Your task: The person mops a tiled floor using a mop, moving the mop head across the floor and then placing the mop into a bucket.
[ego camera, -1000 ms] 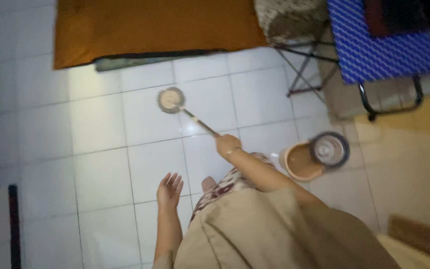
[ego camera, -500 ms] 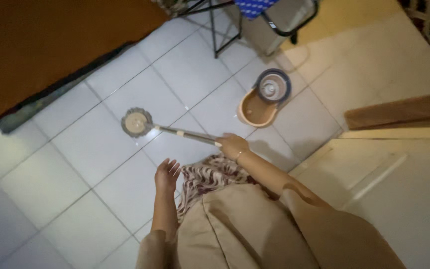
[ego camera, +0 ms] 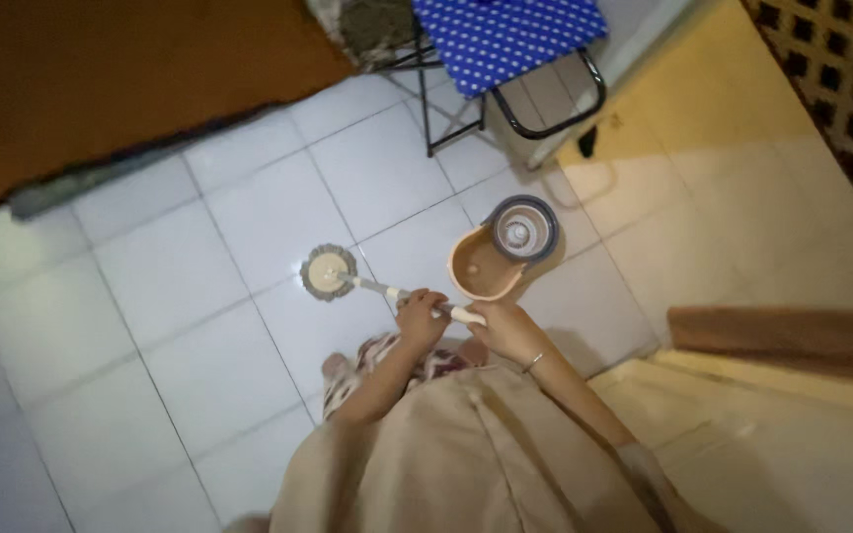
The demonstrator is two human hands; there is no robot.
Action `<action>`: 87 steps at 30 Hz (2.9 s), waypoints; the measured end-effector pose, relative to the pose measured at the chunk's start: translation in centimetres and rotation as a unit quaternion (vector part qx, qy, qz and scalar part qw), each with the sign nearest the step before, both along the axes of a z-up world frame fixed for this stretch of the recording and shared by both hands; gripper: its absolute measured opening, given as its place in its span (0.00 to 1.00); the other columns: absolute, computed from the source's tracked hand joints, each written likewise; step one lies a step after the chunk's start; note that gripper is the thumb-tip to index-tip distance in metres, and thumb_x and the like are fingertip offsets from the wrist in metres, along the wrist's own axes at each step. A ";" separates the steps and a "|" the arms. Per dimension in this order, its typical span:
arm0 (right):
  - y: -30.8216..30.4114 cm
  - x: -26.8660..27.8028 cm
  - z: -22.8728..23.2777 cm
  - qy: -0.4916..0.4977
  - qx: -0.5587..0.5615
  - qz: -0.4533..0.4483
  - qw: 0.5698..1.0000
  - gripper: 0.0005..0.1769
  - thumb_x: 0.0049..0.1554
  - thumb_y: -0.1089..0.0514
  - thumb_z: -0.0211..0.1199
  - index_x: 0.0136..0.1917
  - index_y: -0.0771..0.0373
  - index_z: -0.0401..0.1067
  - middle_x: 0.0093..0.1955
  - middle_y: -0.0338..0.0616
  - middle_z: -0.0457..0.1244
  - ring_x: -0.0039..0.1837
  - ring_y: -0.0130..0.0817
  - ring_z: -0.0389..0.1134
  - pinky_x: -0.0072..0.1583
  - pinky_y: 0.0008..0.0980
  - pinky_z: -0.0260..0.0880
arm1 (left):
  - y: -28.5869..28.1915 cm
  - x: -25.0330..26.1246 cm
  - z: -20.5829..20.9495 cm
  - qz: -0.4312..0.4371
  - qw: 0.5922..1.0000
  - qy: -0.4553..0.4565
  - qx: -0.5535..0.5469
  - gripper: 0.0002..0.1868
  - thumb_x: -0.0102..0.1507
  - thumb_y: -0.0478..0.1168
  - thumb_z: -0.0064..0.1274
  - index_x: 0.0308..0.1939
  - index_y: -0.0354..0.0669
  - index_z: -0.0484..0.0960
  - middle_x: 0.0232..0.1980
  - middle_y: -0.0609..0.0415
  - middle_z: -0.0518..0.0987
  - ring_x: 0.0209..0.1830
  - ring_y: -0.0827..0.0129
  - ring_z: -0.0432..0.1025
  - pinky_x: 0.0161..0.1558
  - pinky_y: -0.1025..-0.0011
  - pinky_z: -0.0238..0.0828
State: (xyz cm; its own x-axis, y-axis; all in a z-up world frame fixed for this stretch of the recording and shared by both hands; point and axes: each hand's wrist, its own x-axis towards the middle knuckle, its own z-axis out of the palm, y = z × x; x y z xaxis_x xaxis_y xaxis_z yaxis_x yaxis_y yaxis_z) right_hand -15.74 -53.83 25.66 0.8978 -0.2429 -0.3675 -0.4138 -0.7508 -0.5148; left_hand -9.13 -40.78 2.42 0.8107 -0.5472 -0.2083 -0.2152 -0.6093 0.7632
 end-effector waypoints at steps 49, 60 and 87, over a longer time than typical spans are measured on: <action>-8.5 15.2 -0.4 -0.060 -0.057 0.014 0.997 0.20 0.56 0.53 0.62 0.61 0.57 0.75 0.50 0.56 0.70 0.54 0.54 0.71 0.59 0.48 0.70 | -8.5 19.6 -0.9 -0.206 0.962 0.176 0.044 0.20 0.54 0.49 0.67 0.48 0.50 0.85 0.42 0.49 0.87 0.43 0.58 0.82 0.46 0.63 0.77; -11.4 15.8 1.8 0.034 -0.069 -0.016 0.997 0.20 0.57 0.49 0.60 0.61 0.53 0.75 0.53 0.51 0.70 0.54 0.52 0.71 0.55 0.54 0.67 | -12.2 20.2 -1.4 -0.249 0.948 0.170 0.097 0.18 0.56 0.45 0.61 0.51 0.50 0.85 0.41 0.48 0.86 0.42 0.57 0.81 0.47 0.62 0.76; -29.4 18.9 -4.5 0.118 -0.004 0.304 0.945 0.25 0.57 0.57 0.57 0.68 0.56 0.67 0.48 0.59 0.69 0.47 0.58 0.72 0.49 0.56 0.70 | -26.0 13.9 0.9 0.191 0.926 0.230 0.230 0.33 0.54 0.48 0.64 0.64 0.62 0.75 0.78 0.42 0.55 0.73 0.39 0.56 0.64 0.49 0.67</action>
